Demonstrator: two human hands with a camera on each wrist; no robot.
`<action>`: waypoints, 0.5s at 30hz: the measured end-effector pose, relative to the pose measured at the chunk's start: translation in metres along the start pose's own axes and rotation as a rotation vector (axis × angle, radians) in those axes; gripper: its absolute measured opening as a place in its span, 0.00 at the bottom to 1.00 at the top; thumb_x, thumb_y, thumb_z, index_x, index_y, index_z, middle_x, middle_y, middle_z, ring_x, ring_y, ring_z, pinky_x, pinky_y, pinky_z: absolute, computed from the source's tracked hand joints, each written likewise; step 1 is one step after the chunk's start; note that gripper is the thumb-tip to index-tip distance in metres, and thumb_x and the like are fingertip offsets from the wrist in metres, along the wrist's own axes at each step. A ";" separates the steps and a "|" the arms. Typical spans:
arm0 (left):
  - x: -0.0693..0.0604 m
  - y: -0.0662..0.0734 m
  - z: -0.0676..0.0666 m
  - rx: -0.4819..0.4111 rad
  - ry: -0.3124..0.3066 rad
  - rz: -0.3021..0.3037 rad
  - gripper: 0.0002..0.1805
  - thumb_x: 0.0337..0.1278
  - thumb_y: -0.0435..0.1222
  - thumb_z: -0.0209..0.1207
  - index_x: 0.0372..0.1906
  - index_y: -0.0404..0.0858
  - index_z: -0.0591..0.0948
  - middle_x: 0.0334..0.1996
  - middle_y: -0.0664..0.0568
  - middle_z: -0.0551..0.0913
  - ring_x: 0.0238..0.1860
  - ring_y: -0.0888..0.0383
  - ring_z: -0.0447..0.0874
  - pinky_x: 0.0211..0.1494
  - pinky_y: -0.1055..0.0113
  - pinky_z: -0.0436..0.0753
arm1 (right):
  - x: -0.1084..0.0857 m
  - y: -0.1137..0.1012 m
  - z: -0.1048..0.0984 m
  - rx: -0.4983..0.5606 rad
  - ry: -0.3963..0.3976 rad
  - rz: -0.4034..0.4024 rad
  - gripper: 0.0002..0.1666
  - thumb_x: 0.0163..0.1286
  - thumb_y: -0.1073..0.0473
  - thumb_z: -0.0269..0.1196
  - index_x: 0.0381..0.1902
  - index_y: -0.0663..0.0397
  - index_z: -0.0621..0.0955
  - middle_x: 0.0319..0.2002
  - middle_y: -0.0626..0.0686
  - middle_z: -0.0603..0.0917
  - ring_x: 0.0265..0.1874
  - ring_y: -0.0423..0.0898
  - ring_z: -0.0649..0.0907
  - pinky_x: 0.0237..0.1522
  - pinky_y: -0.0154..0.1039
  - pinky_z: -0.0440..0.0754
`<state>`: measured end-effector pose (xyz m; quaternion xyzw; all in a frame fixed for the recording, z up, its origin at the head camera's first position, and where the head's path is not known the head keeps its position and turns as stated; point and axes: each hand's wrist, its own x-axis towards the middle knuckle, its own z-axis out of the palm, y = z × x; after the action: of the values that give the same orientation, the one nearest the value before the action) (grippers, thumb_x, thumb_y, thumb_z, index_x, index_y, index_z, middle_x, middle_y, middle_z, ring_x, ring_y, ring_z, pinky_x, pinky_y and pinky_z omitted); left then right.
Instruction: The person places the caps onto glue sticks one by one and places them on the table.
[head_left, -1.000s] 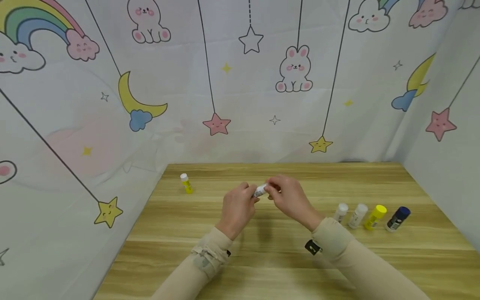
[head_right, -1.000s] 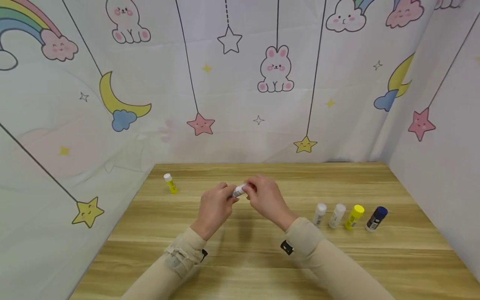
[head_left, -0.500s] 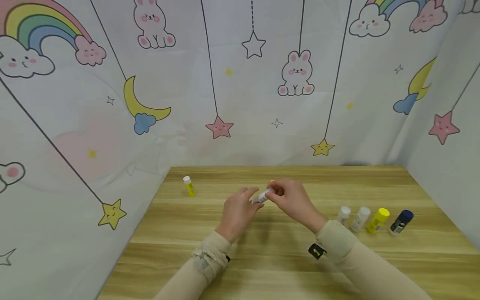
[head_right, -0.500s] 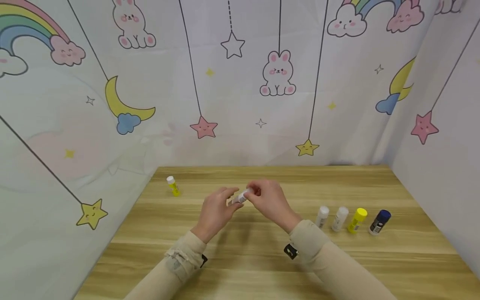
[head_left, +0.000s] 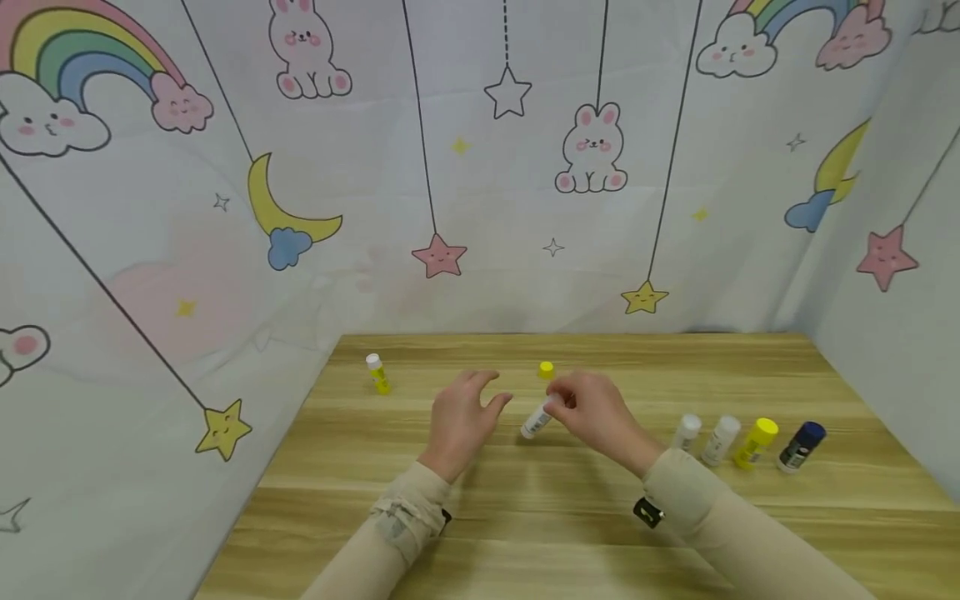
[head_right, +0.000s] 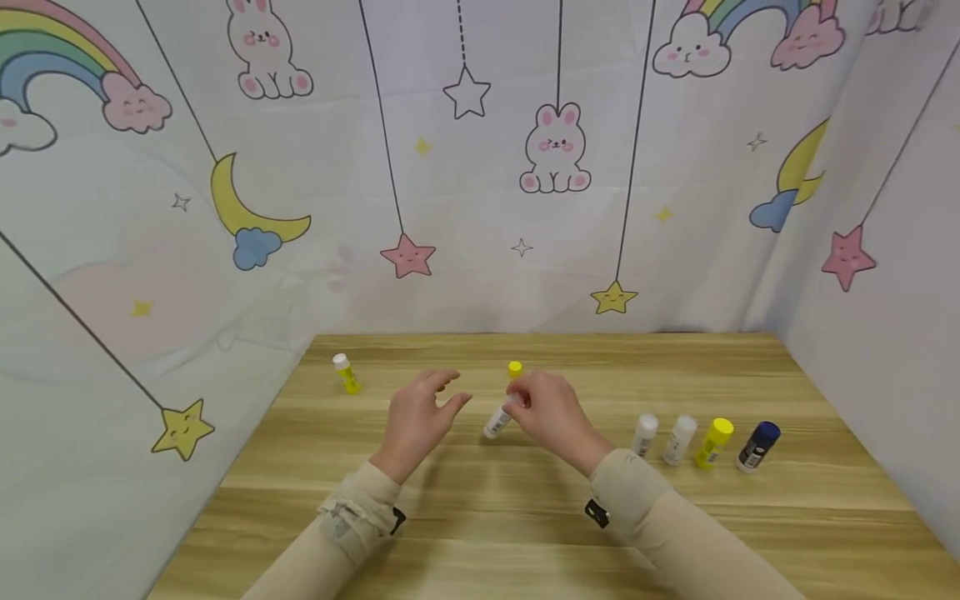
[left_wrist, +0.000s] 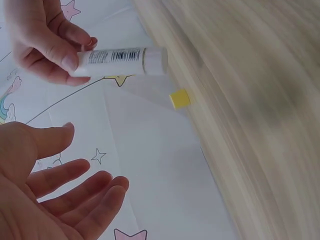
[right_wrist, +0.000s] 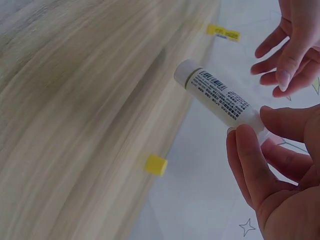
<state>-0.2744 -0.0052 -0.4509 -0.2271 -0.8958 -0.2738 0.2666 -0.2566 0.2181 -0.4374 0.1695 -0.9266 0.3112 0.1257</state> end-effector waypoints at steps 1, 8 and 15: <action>0.000 -0.001 0.000 0.005 0.015 0.002 0.19 0.59 0.45 0.71 0.51 0.39 0.86 0.45 0.49 0.87 0.39 0.53 0.87 0.39 0.57 0.85 | -0.001 0.001 0.000 -0.010 -0.008 0.005 0.04 0.65 0.58 0.73 0.34 0.51 0.87 0.25 0.42 0.78 0.23 0.41 0.75 0.25 0.38 0.75; 0.002 -0.010 -0.003 0.008 0.096 -0.002 0.14 0.58 0.38 0.71 0.48 0.39 0.87 0.43 0.47 0.88 0.33 0.51 0.88 0.33 0.57 0.85 | -0.007 0.006 -0.001 -0.059 -0.049 0.040 0.08 0.64 0.59 0.72 0.40 0.54 0.88 0.28 0.42 0.78 0.26 0.41 0.74 0.30 0.39 0.76; 0.006 -0.019 -0.005 0.041 0.147 -0.052 0.11 0.60 0.37 0.70 0.46 0.38 0.87 0.43 0.47 0.88 0.32 0.51 0.88 0.30 0.58 0.84 | -0.014 0.014 -0.008 -0.123 -0.059 0.009 0.09 0.63 0.59 0.73 0.40 0.55 0.88 0.28 0.42 0.79 0.26 0.40 0.74 0.28 0.37 0.75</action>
<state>-0.2879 -0.0214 -0.4507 -0.1774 -0.8847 -0.2785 0.3290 -0.2483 0.2372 -0.4434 0.1665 -0.9480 0.2491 0.1072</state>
